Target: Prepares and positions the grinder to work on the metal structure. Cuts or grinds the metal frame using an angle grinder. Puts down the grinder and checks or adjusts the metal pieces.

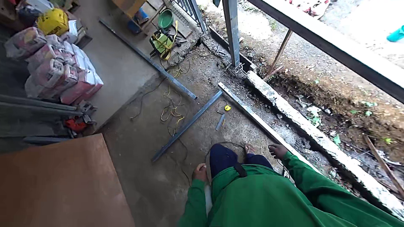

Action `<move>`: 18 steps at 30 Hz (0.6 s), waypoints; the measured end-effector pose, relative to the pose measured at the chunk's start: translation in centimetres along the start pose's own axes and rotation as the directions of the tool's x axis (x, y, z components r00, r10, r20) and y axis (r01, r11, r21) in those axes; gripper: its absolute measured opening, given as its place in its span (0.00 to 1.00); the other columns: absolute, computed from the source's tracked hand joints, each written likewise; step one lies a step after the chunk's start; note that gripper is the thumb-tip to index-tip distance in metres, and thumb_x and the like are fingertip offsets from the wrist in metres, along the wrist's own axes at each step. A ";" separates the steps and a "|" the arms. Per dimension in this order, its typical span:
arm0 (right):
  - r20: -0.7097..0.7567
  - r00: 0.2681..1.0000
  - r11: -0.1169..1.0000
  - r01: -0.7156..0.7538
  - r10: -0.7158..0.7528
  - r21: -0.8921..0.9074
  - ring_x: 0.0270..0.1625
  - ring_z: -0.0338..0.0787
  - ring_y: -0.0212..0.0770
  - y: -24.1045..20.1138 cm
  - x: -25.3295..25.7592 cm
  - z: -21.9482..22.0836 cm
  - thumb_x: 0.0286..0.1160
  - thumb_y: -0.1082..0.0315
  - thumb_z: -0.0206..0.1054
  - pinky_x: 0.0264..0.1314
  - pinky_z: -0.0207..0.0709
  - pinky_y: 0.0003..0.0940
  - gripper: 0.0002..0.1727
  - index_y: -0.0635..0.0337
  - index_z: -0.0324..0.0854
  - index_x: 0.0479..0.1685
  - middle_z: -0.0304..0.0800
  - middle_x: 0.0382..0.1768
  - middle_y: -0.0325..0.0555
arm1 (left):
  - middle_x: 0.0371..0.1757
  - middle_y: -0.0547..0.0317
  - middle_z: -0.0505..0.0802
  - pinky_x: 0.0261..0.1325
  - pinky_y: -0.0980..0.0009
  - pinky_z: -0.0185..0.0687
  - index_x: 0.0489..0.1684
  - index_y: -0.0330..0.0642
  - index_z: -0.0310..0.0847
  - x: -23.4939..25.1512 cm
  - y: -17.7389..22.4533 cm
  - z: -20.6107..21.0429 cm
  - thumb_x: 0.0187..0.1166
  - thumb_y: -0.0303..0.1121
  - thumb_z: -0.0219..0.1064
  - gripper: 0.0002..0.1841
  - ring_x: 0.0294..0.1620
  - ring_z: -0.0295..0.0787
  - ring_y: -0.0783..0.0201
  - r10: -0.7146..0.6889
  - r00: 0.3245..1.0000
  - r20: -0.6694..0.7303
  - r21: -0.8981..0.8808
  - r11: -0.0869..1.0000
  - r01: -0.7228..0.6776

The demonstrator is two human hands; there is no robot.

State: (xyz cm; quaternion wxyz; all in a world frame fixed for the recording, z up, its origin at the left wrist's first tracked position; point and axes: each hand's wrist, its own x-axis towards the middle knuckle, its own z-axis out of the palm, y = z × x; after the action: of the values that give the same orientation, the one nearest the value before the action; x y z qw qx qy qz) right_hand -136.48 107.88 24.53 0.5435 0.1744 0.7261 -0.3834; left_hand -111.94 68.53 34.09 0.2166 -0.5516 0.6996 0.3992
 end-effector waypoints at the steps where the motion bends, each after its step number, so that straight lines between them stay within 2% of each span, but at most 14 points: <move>1: 0.004 0.999 0.999 -0.033 0.033 0.021 0.61 0.89 0.60 0.0 0.4 0.3 0.93 0.56 0.55 0.62 0.81 0.59 0.24 0.61 0.77 0.76 0.86 0.66 0.64 | 0.64 0.44 0.92 0.64 0.44 0.87 0.67 0.42 0.85 1.4 0.8 -0.7 0.89 0.38 0.64 0.16 0.61 0.93 0.47 0.001 1.000 -0.004 0.015 1.000 -0.001; 5: 0.000 0.990 0.981 -0.142 0.143 0.129 0.62 0.89 0.59 -0.7 2.1 1.5 0.93 0.56 0.55 0.61 0.81 0.58 0.24 0.60 0.75 0.78 0.84 0.68 0.63 | 0.62 0.42 0.92 0.59 0.45 0.89 0.67 0.42 0.85 8.9 4.0 -4.5 0.89 0.39 0.63 0.16 0.58 0.93 0.47 -0.004 1.000 -0.028 -0.008 1.000 0.003; 7: -0.043 0.984 0.963 -0.160 0.173 0.216 0.61 0.89 0.59 -1.5 3.1 2.3 0.94 0.57 0.54 0.60 0.82 0.57 0.23 0.60 0.74 0.79 0.84 0.68 0.63 | 0.63 0.39 0.91 0.60 0.44 0.89 0.68 0.39 0.84 13.3 7.0 -7.0 0.90 0.37 0.62 0.17 0.59 0.92 0.45 -0.001 1.000 0.002 -0.026 1.000 0.001; 10: -0.140 0.963 0.912 -0.162 0.229 0.376 0.62 0.89 0.59 -4.9 3.7 3.9 0.94 0.57 0.53 0.62 0.82 0.57 0.24 0.61 0.73 0.79 0.83 0.69 0.65 | 0.61 0.37 0.91 0.57 0.46 0.89 0.69 0.37 0.82 21.2 13.6 -10.6 0.90 0.36 0.61 0.17 0.55 0.92 0.45 0.040 0.995 0.093 0.031 0.999 -0.043; 12: -0.193 0.940 0.856 -0.153 0.280 0.494 0.64 0.88 0.61 -8.2 3.4 6.3 0.95 0.57 0.52 0.64 0.81 0.58 0.25 0.63 0.71 0.81 0.81 0.71 0.67 | 0.63 0.38 0.90 0.59 0.47 0.89 0.71 0.37 0.80 26.4 18.4 -12.9 0.90 0.37 0.60 0.18 0.56 0.93 0.46 0.066 0.980 0.189 0.107 0.990 -0.087; 14: -0.242 0.918 0.816 -0.129 0.313 0.564 0.62 0.89 0.60 -12.0 3.2 9.5 0.95 0.57 0.52 0.63 0.82 0.57 0.25 0.64 0.71 0.81 0.83 0.69 0.67 | 0.63 0.37 0.89 0.59 0.47 0.88 0.73 0.36 0.78 31.1 24.0 -15.2 0.91 0.37 0.59 0.19 0.57 0.91 0.45 0.089 0.953 0.289 0.188 0.971 -0.148; 16: -0.256 0.918 0.839 -0.129 0.302 0.528 0.63 0.89 0.58 -15.3 3.0 13.3 0.94 0.58 0.52 0.66 0.82 0.56 0.25 0.66 0.73 0.77 0.84 0.67 0.66 | 0.66 0.38 0.89 0.61 0.47 0.88 0.74 0.37 0.78 35.0 28.8 -17.1 0.91 0.38 0.59 0.20 0.60 0.91 0.45 0.093 0.932 0.351 0.262 0.946 -0.193; 18: -0.322 0.918 0.936 -0.122 0.233 0.329 0.70 0.86 0.58 -19.6 3.9 15.2 0.90 0.57 0.57 0.75 0.76 0.59 0.24 0.63 0.80 0.73 0.87 0.67 0.63 | 0.67 0.37 0.88 0.63 0.46 0.87 0.75 0.36 0.77 38.5 34.9 -18.1 0.92 0.38 0.58 0.20 0.61 0.91 0.44 0.126 0.911 0.393 0.333 0.904 -0.268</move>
State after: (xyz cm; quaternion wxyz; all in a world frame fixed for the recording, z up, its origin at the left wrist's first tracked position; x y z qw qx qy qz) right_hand -141.00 83.22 26.37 0.4029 0.3879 0.7258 -0.4006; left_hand -153.93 33.56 27.25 0.4024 -0.3409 0.7643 0.3711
